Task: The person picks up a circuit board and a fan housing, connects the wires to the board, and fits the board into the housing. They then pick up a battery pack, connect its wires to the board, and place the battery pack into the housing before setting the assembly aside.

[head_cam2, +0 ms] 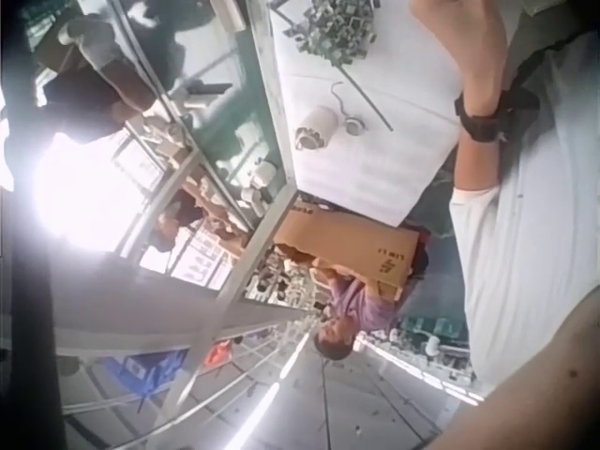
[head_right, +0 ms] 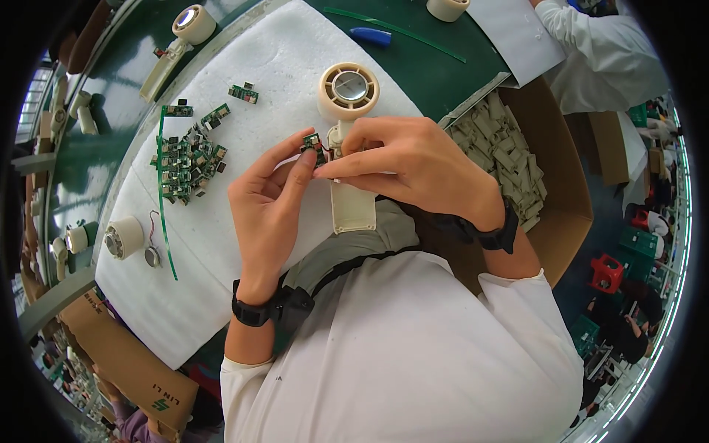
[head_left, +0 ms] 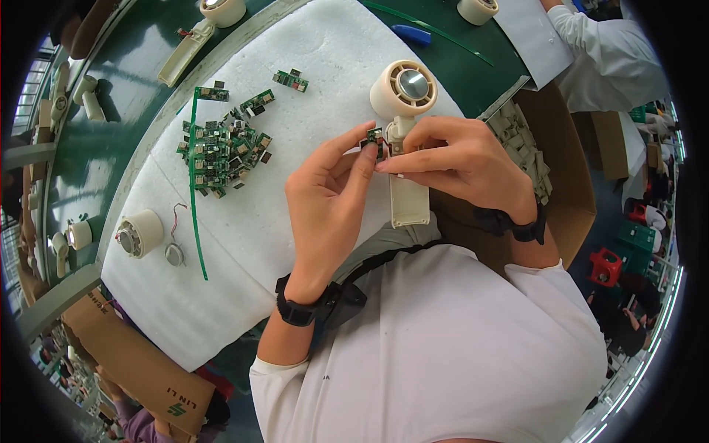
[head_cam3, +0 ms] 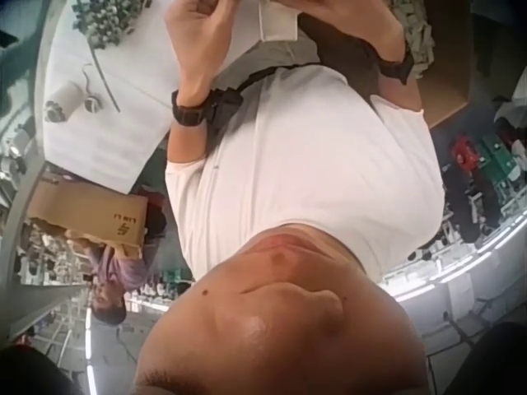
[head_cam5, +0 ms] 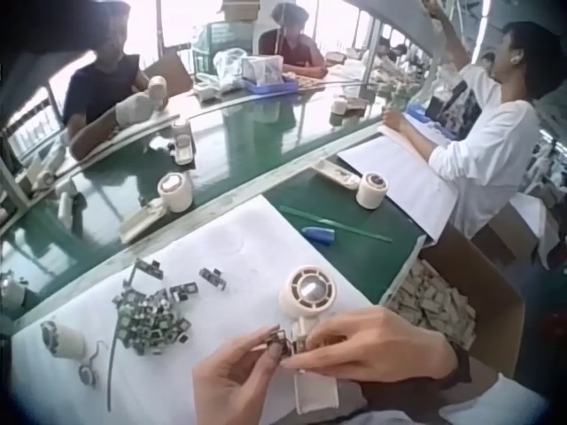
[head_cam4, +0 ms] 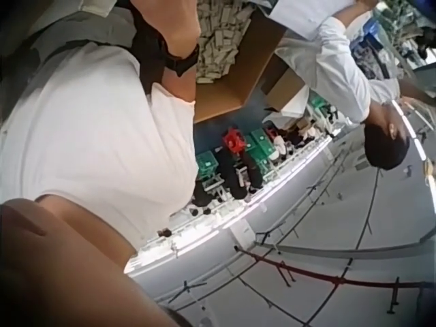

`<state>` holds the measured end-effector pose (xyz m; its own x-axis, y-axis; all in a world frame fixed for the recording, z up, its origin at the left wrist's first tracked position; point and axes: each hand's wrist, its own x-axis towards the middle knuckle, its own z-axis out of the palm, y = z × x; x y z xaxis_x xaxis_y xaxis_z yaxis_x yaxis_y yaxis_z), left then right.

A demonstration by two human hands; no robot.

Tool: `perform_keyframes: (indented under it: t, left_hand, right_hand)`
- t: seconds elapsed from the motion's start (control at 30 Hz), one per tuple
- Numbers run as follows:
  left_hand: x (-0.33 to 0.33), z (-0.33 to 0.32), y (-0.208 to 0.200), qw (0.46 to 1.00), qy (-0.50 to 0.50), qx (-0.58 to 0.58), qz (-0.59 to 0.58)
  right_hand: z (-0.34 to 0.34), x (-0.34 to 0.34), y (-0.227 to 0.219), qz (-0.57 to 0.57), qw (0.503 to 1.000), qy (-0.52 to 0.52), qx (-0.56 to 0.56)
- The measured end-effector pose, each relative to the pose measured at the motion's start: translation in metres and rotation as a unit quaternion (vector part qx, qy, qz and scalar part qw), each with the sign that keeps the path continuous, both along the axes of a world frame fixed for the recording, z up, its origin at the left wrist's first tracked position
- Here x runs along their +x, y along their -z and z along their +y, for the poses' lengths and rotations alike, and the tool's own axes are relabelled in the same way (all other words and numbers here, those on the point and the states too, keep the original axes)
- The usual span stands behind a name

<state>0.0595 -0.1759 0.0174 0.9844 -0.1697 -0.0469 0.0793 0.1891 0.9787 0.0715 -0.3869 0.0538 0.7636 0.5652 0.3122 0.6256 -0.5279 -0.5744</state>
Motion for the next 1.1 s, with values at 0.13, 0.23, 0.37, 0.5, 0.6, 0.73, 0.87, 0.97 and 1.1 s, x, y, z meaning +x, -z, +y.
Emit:
perform_keyframes:
  t: [0.13,0.23,0.37,0.5,0.6,0.73,0.87,0.97,1.1]
  left_hand:
    - [0.001,0.001,0.000,1.000,0.009,-0.006,0.005]
    - [0.002,0.002,-0.001,1.000,0.016,-0.012,0.010]
    - [0.003,0.003,0.000,0.999,0.025,-0.020,0.017]
    - [0.004,0.004,-0.001,0.999,0.031,-0.022,0.021]
    - [0.004,0.005,-0.001,0.999,0.035,-0.015,0.022]
    - [0.004,0.003,-0.001,0.999,0.029,-0.017,0.024]
    - [0.003,0.002,-0.001,0.999,0.033,-0.031,0.021]
    - [0.002,0.004,-0.001,0.999,0.027,-0.013,0.021]
    - [0.003,0.005,-0.002,0.999,0.042,-0.005,0.028]
  right_hand:
    - [-0.001,0.004,-0.003,0.013,0.999,-0.021,-0.021]
    - [-0.002,0.007,-0.003,0.030,0.999,-0.033,-0.021]
    - [-0.004,0.010,0.003,0.072,0.996,-0.040,0.020]
    - [-0.004,0.010,0.002,0.067,0.997,-0.043,0.002]
    - [-0.003,0.011,0.000,0.091,0.995,-0.047,0.014]
    - [-0.002,0.007,-0.002,0.165,0.984,0.006,0.068]
    - [-0.003,0.006,-0.010,0.172,0.983,0.018,0.064]
    - [-0.002,0.007,-0.007,0.169,0.983,0.000,0.067]
    - [-0.001,0.006,-0.005,0.166,0.984,-0.001,0.066]
